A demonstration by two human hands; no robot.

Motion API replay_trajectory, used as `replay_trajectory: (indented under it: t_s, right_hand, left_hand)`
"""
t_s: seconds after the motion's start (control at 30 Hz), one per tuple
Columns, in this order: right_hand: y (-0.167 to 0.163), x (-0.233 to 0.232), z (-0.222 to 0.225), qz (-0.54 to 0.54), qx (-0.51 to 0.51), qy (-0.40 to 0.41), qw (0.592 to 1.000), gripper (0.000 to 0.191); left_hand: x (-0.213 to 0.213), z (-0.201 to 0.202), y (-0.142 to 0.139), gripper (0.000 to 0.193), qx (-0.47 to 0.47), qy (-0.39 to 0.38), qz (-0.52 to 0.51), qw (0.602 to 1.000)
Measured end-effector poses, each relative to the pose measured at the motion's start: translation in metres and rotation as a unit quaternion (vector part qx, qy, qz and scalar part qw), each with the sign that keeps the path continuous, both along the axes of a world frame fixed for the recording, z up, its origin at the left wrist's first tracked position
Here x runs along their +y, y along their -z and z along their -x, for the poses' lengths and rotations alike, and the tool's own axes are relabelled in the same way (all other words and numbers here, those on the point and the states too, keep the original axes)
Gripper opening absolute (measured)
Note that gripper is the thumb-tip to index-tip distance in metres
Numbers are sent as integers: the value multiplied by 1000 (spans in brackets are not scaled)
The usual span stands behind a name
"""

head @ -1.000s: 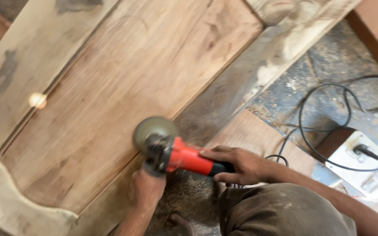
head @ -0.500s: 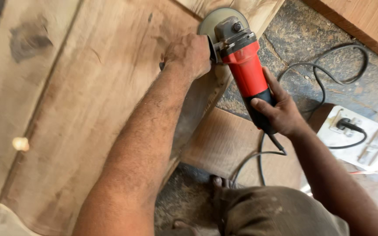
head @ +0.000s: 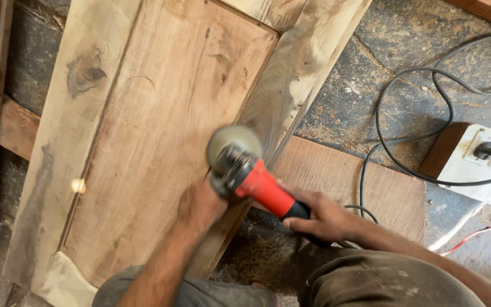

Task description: The person repositions a wooden door panel on the workshop floor, then uses an angle grinder to sand its surface, rails and panel edges, working over different sections and turning to cover the door's face throughout the clip.

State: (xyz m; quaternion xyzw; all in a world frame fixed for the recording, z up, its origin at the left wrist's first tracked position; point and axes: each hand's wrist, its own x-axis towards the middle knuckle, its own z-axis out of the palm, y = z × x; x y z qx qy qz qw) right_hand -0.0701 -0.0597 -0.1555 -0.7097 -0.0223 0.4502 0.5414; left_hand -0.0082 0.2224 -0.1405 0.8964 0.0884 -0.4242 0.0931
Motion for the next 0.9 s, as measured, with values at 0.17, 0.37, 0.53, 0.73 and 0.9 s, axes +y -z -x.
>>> replay_trajectory:
  t_s: [0.17, 0.37, 0.53, 0.73, 0.9]
  right_hand:
    - [-4, 0, 5, -31, -88, -95, 991, 86]
    - [-14, -23, 5, 106, -5, 0, 994, 93]
    - [-15, -35, -9, 153, -7, 68, 986, 97]
    - [-15, -61, -32, 140, -66, 159, 975, 91]
    - [-14, -95, -72, 147, -152, 231, 950, 98]
  left_hand:
    - [8, 55, -5, 33, -4, -110, -26, 994]
    - [-25, -4, 9, 35, -39, 30, 28, 998]
    - [-56, -55, 1, 29, -74, 91, 70, 991]
    - [-98, -115, 6, 23, -85, 139, 42, 986]
    - [-160, -199, 2, 24, -147, 219, 79, 961]
